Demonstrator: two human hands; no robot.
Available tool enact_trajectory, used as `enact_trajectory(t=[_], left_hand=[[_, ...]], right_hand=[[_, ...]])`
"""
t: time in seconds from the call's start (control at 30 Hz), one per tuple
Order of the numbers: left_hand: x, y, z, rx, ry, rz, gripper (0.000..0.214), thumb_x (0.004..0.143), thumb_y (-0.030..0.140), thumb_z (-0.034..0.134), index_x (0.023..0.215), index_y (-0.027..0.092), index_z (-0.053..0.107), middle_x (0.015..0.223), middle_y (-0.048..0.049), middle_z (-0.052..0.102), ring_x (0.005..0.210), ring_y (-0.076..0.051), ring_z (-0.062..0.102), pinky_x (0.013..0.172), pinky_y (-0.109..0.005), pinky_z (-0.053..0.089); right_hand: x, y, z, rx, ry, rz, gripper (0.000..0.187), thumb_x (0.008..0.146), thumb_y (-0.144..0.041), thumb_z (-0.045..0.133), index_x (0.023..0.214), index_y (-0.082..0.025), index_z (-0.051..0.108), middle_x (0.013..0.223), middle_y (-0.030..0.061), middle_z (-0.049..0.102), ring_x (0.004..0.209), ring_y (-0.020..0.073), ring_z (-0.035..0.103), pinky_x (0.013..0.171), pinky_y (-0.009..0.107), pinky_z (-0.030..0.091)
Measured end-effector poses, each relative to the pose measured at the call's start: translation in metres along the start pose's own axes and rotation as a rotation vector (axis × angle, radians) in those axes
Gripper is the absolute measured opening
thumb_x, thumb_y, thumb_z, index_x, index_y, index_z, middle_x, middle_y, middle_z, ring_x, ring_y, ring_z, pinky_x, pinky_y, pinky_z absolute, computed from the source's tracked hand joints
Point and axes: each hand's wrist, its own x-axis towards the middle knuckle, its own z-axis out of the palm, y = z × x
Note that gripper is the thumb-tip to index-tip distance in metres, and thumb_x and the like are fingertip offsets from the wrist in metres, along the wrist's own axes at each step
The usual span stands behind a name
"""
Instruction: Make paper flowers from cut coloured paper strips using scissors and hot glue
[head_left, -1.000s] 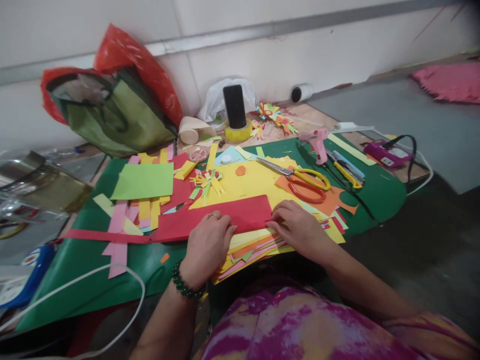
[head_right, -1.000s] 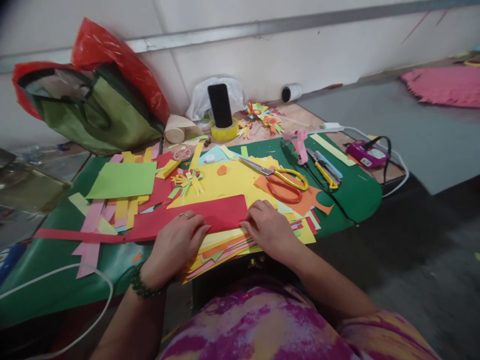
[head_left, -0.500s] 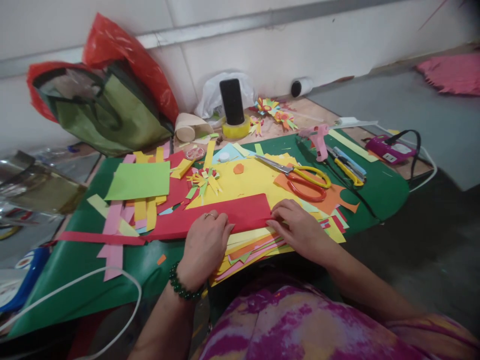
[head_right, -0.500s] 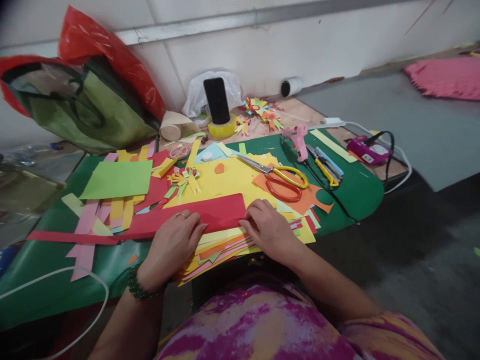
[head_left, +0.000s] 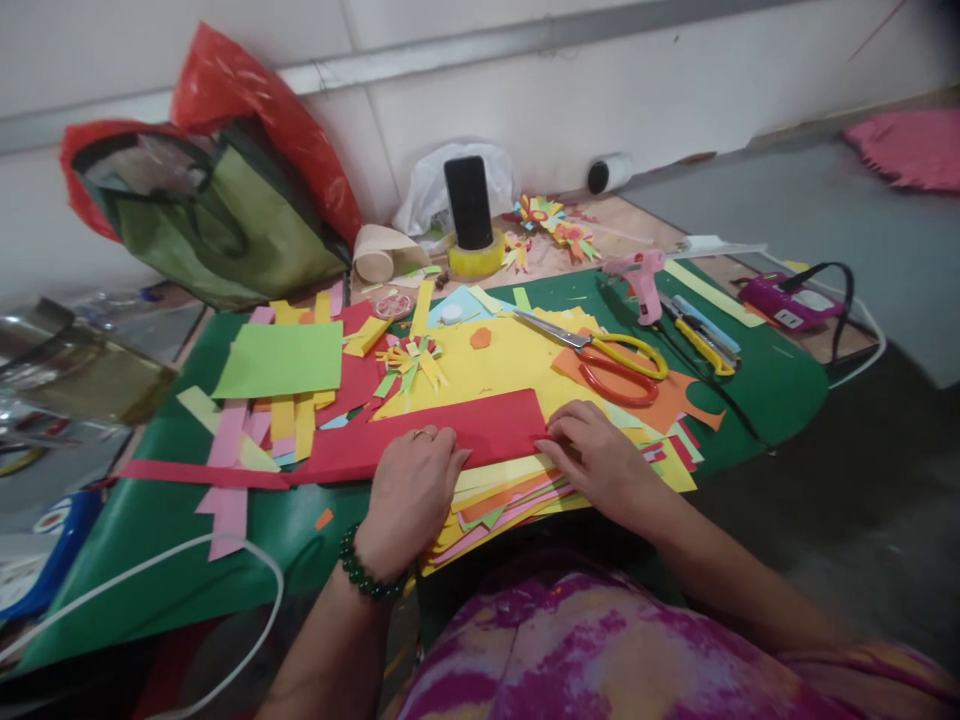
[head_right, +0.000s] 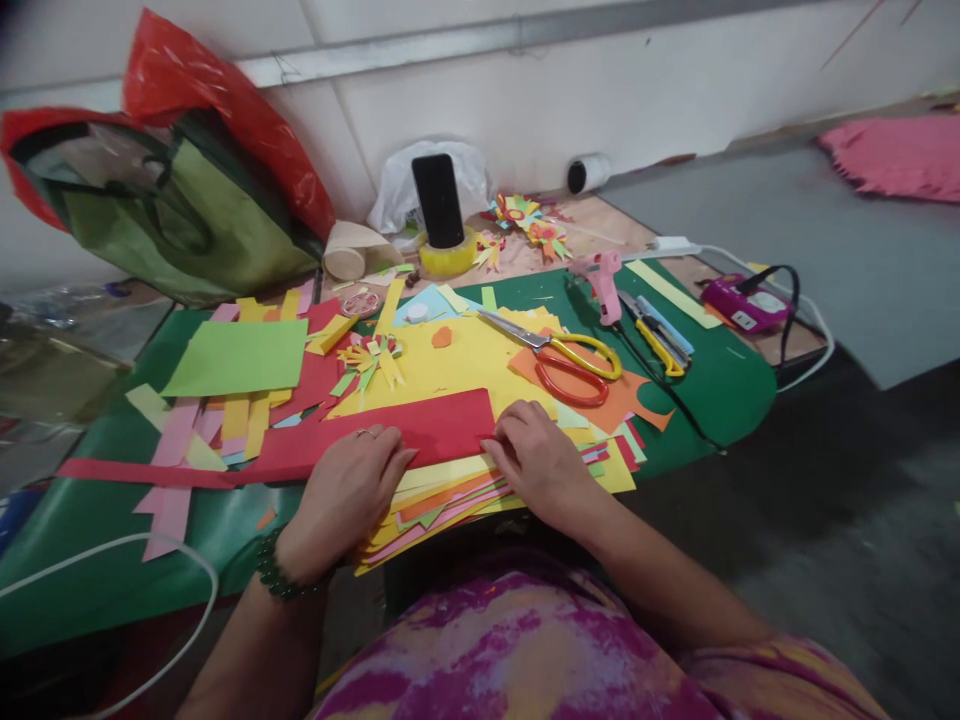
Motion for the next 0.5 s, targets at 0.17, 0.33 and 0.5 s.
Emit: enact_trajectory(t=[0.17,0.33,0.5], left_hand=[[0.0006,0.0010,-0.0006,0.012,-0.046,-0.022,0.027,0.098,0.031,0.039,0.086,0.017,0.059,0.080,-0.0098,0.063,0.081,-0.027,0.060,0.070,-0.036,0.039],[0.0016,0.0031,-0.0057,0.015,-0.091,-0.032,0.027,0.098,0.031,0.039,0.087,0.017,0.059,0.082,-0.0102,0.064,0.083,-0.027,0.061,0.071,-0.036,0.038],[0.0018,0.0027,-0.0053,0.012,-0.092,-0.036,0.026,0.098,0.030,0.040,0.087,0.017,0.059,0.083,-0.0103,0.064,0.084,-0.027,0.061,0.073,-0.036,0.039]], right_hand=[[-0.0010,0.0017,0.0025,0.026,0.028,-0.013,0.017,0.093,-0.022,0.054,0.076,-0.021,0.053,0.086,0.0080,0.060,0.084,0.0223,0.057,0.075,0.037,0.052],[-0.0009,0.0015,0.0026,0.028,0.030,0.004,0.018,0.093,-0.022,0.054,0.074,-0.021,0.052,0.085,0.0079,0.060,0.083,0.0221,0.056,0.074,0.037,0.051],[-0.0007,0.0008,0.0021,0.060,0.034,0.011,0.019,0.091,-0.021,0.056,0.073,-0.020,0.050,0.084,0.0077,0.059,0.082,0.0217,0.055,0.073,0.037,0.050]])
